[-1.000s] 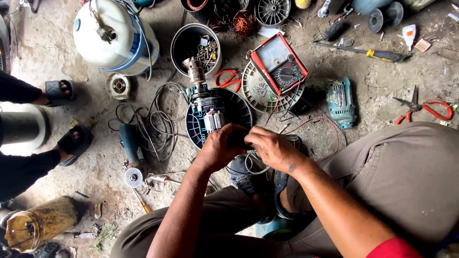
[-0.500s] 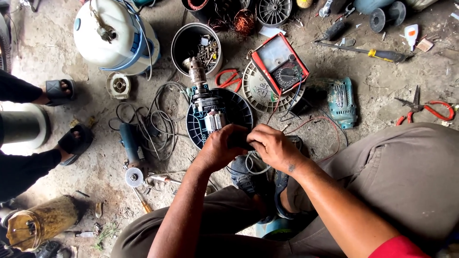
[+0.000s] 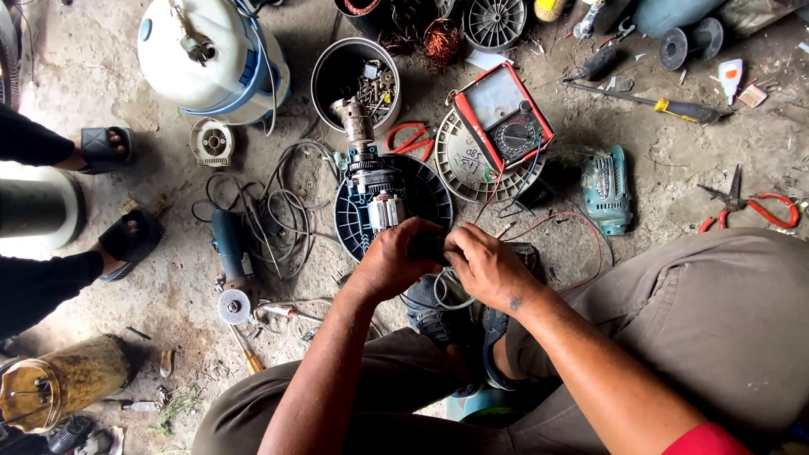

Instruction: Repairing the internal motor and wiring of a disassembled power tool

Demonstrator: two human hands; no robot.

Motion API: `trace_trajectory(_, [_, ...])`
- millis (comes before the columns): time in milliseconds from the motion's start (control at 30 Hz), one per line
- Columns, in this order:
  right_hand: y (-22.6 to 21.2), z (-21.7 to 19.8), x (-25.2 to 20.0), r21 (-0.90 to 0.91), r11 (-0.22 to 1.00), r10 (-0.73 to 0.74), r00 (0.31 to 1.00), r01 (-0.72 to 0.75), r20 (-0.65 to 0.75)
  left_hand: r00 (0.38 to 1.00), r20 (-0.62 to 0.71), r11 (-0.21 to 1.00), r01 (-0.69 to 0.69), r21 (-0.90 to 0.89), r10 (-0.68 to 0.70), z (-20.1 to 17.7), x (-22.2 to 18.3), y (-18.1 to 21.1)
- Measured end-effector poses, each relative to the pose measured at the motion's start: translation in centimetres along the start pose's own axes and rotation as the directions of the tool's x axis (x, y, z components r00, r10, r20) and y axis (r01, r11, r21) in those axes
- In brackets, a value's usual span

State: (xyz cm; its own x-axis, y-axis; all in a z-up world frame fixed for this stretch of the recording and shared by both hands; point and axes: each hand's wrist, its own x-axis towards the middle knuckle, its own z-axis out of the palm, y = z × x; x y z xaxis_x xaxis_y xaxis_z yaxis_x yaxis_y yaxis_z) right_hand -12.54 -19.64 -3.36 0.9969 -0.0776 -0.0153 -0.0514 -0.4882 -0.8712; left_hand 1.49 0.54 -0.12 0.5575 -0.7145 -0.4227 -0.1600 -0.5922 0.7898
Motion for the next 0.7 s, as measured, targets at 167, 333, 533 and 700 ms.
trace_trajectory(167, [1.5,2.2,-0.5,-0.058,0.998,0.0,0.998,-0.003,-0.055,1.0,-0.024,0.999,0.01,0.037,-0.009,0.1,-0.1,0.3])
trace_trajectory(333, [-0.4,1.8,-0.9,-0.014,0.999,-0.049,0.986,0.047,-0.158,0.999,-0.045,0.999,0.014,0.03,-0.013,0.4,-0.4,0.8])
trace_trajectory(533, [-0.9,2.9,-2.4,0.156,0.982,0.145,0.946,-0.103,-0.29,0.998,-0.055,0.998,-0.024,0.053,0.027,0.5,-0.4,0.8])
trace_trajectory(700, [-0.8,3.2,-1.9,0.074,0.996,0.071,0.937,-0.049,-0.342,0.997,-0.066,0.996,-0.041,0.076,0.046,0.6,-0.2,0.6])
